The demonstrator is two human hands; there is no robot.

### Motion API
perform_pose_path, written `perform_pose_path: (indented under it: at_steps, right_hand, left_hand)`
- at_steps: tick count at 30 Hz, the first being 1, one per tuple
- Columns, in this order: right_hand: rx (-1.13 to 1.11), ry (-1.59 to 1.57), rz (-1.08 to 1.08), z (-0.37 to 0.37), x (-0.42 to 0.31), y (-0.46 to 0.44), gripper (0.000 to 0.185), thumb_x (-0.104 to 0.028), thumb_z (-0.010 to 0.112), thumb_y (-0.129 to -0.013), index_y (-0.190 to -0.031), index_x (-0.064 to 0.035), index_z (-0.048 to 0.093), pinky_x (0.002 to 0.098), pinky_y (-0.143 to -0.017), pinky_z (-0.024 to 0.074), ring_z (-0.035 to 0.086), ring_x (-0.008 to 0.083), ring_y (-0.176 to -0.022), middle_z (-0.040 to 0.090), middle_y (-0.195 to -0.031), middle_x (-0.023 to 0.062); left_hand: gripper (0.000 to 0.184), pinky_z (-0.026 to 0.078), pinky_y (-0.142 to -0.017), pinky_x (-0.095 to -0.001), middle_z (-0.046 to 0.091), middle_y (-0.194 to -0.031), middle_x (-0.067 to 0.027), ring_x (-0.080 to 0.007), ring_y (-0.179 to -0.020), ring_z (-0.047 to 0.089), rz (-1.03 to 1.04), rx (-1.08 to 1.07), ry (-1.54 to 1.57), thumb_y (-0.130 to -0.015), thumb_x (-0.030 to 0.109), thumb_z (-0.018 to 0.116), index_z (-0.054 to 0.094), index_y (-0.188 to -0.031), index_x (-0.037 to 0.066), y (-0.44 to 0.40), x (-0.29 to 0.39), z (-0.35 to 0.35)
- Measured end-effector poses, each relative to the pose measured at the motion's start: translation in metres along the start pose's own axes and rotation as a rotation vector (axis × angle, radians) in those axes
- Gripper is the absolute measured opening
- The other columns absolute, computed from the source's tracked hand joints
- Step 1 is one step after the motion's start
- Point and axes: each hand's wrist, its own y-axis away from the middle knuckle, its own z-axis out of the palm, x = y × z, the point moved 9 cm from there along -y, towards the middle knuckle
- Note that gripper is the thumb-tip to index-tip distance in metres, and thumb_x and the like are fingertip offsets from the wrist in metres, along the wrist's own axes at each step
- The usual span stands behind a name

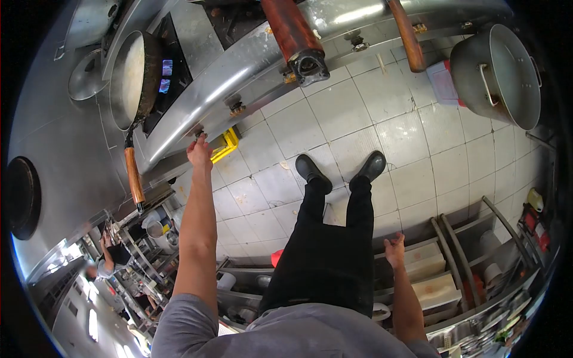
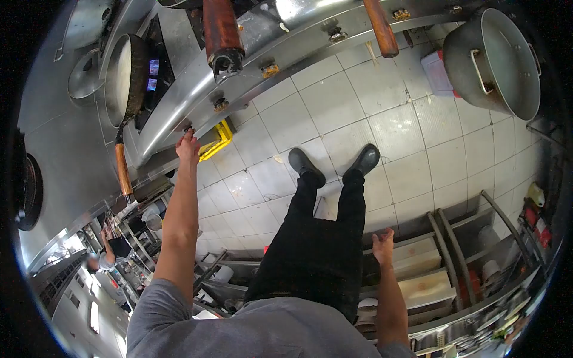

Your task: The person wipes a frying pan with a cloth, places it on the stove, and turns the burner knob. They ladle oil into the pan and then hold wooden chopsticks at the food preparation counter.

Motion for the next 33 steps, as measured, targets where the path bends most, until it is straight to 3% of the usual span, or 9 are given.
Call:
perform_pose_path:
  at_steps: [4,9,10,15,18,22,24,29,33]
  right_hand:
    - [-0.217,-0.523,-0.074,0.053,0.040,0.004,0.063,-0.029,0.070,-0.078,-0.123,0.0013,0.038,0.0388,-0.093,0.0386,0.050,0.0303,-0.107,0.053,-0.112,0.0211]
    - [-0.451,-0.445,0.225,0.026,-0.087,0.130,0.091,-0.048,0.068,-0.077,-0.135,0.0077,0.026,0.0354,-0.103,0.0300,0.039,0.0309,-0.124,0.041,-0.133,0.0232]
    - [-0.577,-0.229,-0.014,0.042,-0.028,0.112,0.098,-0.057,0.062,-0.077,-0.139,0.0064,0.019,0.0347,-0.106,0.0250,0.030,0.0299,-0.131,0.032,-0.140,0.0229]
    - [-0.646,-0.428,0.285,-0.045,-0.083,0.170,0.104,-0.070,0.054,-0.074,-0.141,0.0013,0.019,0.0387,-0.107,0.0220,0.029,0.0278,-0.130,0.028,-0.143,0.0186]
    - [-0.697,-0.617,0.278,-0.037,-0.029,0.149,0.098,-0.071,0.051,-0.075,-0.140,-0.0021,0.026,0.0388,-0.106,0.0231,0.028,0.0277,-0.130,0.030,-0.144,0.0131]
    - [-0.616,-0.648,0.112,-0.082,-0.016,0.158,0.089,-0.070,0.048,-0.077,-0.140,-0.0100,0.031,0.0391,-0.106,0.0221,0.024,0.0257,-0.134,0.028,-0.146,0.0080]
    - [-0.540,-0.627,0.014,-0.103,-0.009,0.147,0.087,-0.069,0.047,-0.079,-0.141,-0.0108,0.030,0.0388,-0.106,0.0222,0.025,0.0244,-0.133,0.029,-0.145,0.0075]
    - [-0.526,-0.906,0.284,-0.125,-0.012,0.146,0.079,-0.064,0.049,-0.081,-0.137,-0.0101,0.039,0.0328,-0.105,0.0250,0.034,0.0158,-0.128,0.037,-0.141,0.0052]
    - [-0.373,-0.877,0.318,-0.164,0.008,0.120,0.065,-0.059,0.053,-0.082,-0.127,-0.0113,0.051,0.0309,-0.079,0.0446,0.054,0.0138,-0.097,0.058,-0.112,0.0032]
  left_hand:
    - [0.043,0.045,-0.064,-0.0360,0.053,-0.085,-0.0011,-0.0151,-0.079,0.053,-0.025,0.059,0.003,-0.071,0.027,0.076,0.049,-0.100,0.009,0.009,-0.010,-0.003]
    - [0.020,0.038,-0.045,-0.0274,0.048,-0.065,0.0012,-0.0106,-0.053,0.044,0.009,-0.395,-0.261,-0.085,0.026,0.056,0.052,-0.095,0.009,0.067,-0.071,0.010]
    - [0.024,0.039,-0.044,-0.0284,0.048,-0.062,0.0000,-0.0108,-0.053,0.045,0.146,-0.495,-0.409,-0.086,0.032,0.055,0.056,-0.085,0.008,0.072,-0.104,0.009]
    - [0.065,0.049,-0.053,-0.0393,0.057,-0.057,-0.0124,-0.0236,-0.060,0.061,0.194,-1.277,-1.303,-0.076,0.062,0.057,0.061,-0.079,-0.003,0.259,-0.200,0.054]
    - [0.089,0.032,-0.104,-0.0379,0.039,-0.135,-0.0263,-0.0356,-0.127,0.037,0.136,-1.157,-1.291,-0.076,0.056,0.059,0.034,-0.131,-0.009,0.382,-0.127,0.087]
    - [0.076,0.036,-0.100,-0.0422,0.044,-0.132,-0.0228,-0.0366,-0.122,0.043,0.365,-1.279,-1.274,-0.079,0.051,0.059,0.042,-0.128,-0.005,0.429,-0.061,0.177]
    - [0.067,0.041,-0.093,-0.0507,0.049,-0.127,-0.0189,-0.0348,-0.118,0.047,-0.019,-1.464,-1.259,-0.080,0.051,0.059,0.048,-0.124,0.000,0.476,-0.033,0.193]
    - [0.056,0.047,-0.082,-0.0514,0.055,-0.118,-0.0145,-0.0304,-0.110,0.052,-0.027,-1.514,-1.265,-0.082,0.048,0.059,0.055,-0.115,0.003,0.511,-0.047,0.264]
    - [0.042,0.052,-0.070,-0.0435,0.064,-0.097,-0.0117,-0.0244,-0.088,0.061,0.055,-1.600,-1.188,-0.081,0.040,0.063,0.063,-0.101,0.003,0.546,-0.041,0.328]
